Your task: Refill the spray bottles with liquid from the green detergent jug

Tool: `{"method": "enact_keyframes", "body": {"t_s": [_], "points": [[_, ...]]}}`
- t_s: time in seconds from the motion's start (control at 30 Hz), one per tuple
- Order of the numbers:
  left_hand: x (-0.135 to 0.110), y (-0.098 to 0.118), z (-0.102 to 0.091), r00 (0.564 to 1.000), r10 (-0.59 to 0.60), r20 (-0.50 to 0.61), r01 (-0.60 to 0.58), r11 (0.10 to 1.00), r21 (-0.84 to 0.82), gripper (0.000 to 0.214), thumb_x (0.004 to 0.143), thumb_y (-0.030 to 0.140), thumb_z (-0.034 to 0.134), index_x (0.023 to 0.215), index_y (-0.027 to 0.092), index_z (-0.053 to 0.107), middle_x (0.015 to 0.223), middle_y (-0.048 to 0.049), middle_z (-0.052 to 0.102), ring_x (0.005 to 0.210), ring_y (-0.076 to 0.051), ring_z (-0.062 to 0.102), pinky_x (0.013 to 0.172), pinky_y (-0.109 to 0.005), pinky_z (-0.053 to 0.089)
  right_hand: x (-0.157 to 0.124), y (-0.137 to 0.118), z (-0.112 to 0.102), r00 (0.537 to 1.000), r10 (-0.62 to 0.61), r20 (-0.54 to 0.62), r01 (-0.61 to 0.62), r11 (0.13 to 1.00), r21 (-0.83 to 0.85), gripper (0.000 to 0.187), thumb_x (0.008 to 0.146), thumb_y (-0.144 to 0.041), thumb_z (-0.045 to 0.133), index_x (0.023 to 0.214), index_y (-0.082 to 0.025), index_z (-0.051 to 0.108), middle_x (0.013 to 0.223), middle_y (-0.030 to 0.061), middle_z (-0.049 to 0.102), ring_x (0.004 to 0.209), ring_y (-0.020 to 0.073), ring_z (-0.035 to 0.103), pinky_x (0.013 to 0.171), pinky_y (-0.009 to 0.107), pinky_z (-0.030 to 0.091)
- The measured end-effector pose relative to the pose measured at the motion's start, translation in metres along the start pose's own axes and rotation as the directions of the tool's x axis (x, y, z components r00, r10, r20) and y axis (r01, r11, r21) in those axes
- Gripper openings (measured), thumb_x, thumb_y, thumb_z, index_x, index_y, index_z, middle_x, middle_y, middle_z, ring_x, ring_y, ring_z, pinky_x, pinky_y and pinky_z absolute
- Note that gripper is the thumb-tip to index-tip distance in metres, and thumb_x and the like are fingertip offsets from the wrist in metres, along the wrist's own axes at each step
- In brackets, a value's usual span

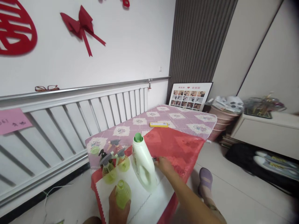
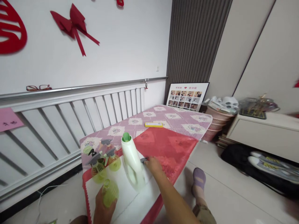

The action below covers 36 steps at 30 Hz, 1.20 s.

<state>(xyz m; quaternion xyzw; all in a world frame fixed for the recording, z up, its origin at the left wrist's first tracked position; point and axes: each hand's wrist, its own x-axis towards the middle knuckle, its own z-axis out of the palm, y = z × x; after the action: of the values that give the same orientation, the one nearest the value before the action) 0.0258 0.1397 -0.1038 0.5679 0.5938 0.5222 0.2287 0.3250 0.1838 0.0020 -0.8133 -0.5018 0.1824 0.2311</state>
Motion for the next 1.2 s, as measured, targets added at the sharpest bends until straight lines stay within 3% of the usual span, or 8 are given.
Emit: {"method": "enact_keyframes", "body": {"t_s": [0.27,0.37,0.47,0.53,0.63,0.8,0.97,1.2], "points": [[0.000,-0.001,0.001,1.000,0.006,0.016,-0.005,0.996,-0.093,0.076,0.060,0.044,0.064,0.127,0.017,0.042,0.124,-0.0148,0.053,0.117,-0.034,0.053,0.098,-0.044,0.048,0.009,0.001,0.004,0.999,0.020,0.048,-0.024,0.996,0.083,0.032,0.092,-0.035,0.059,0.120,-0.019,0.058,0.122,0.0072,0.061,0.102,0.0207,0.062,0.086,0.042,0.054],[0.000,0.005,-0.002,0.998,0.027,0.057,-0.023,0.997,-0.075,0.075,0.065,0.042,0.061,0.131,0.014,0.038,0.128,-0.0171,0.049,0.120,-0.034,0.051,0.100,-0.044,0.047,0.006,0.004,-0.010,0.999,0.009,-0.042,-0.001,0.979,0.205,0.029,0.092,-0.035,0.058,0.116,-0.018,0.059,0.117,0.0063,0.063,0.097,0.0186,0.064,0.083,0.040,0.055],[0.000,0.008,-0.008,0.994,0.058,0.091,-0.055,0.998,-0.030,0.072,0.068,0.038,0.060,0.132,0.015,0.036,0.131,-0.0175,0.049,0.123,-0.033,0.050,0.103,-0.044,0.045,-0.006,0.003,-0.034,0.981,0.027,-0.192,0.044,0.933,0.357,0.021,0.084,-0.036,0.066,0.090,-0.017,0.066,0.087,0.0019,0.067,0.076,0.0163,0.063,0.069,0.032,0.053],[0.002,0.008,-0.012,0.992,0.048,0.120,-0.047,0.999,-0.006,0.072,0.068,0.036,0.063,0.132,0.017,0.037,0.131,-0.0158,0.052,0.124,-0.032,0.051,0.103,-0.043,0.046,-0.017,-0.001,-0.052,0.953,0.055,-0.297,0.095,0.880,0.466,0.023,0.074,-0.040,0.070,0.073,-0.018,0.064,0.066,-0.0017,0.061,0.064,0.0157,0.058,0.059,0.028,0.047],[0.004,0.009,-0.017,0.985,0.033,0.171,-0.034,0.999,0.006,0.073,0.065,0.034,0.067,0.131,0.016,0.040,0.131,-0.0148,0.056,0.122,-0.032,0.054,0.101,-0.041,0.049,-0.036,-0.015,-0.078,0.912,0.099,-0.397,0.190,0.756,0.626,0.032,0.068,-0.050,0.069,0.074,-0.019,0.061,0.059,-0.0041,0.056,0.054,0.0130,0.051,0.052,0.026,0.043],[0.003,0.014,-0.016,0.990,0.030,0.136,-0.031,0.999,0.008,0.074,0.066,0.028,0.064,0.135,0.018,0.037,0.134,-0.0127,0.053,0.125,-0.027,0.052,0.105,-0.036,0.045,-0.076,-0.060,-0.103,0.916,0.070,-0.396,0.306,0.517,0.800,0.040,0.065,-0.059,0.069,0.081,-0.022,0.062,0.065,-0.0032,0.059,0.053,0.0111,0.051,0.052,0.026,0.047],[0.002,0.024,-0.016,0.986,0.088,0.142,-0.086,0.996,-0.020,0.076,0.065,0.025,0.063,0.136,0.015,0.035,0.135,-0.0148,0.052,0.126,-0.028,0.050,0.108,-0.039,0.042,-0.113,-0.120,-0.090,0.967,-0.042,-0.250,0.253,0.202,0.946,0.040,0.054,-0.042,0.086,0.084,-0.022,0.069,0.071,-0.0028,0.064,0.056,0.0095,0.054,0.054,0.024,0.049],[0.003,0.035,-0.027,0.977,0.072,0.202,-0.065,0.997,-0.044,0.077,0.068,0.024,0.063,0.139,0.013,0.034,0.138,-0.0158,0.048,0.130,-0.029,0.045,0.113,-0.041,0.035,-0.124,-0.163,-0.046,0.951,-0.155,-0.269,0.306,0.311,0.900,0.038,0.061,-0.036,0.082,0.094,-0.021,0.068,0.090,0.0026,0.071,0.080,0.0181,0.064,0.074,0.031,0.053]]}}
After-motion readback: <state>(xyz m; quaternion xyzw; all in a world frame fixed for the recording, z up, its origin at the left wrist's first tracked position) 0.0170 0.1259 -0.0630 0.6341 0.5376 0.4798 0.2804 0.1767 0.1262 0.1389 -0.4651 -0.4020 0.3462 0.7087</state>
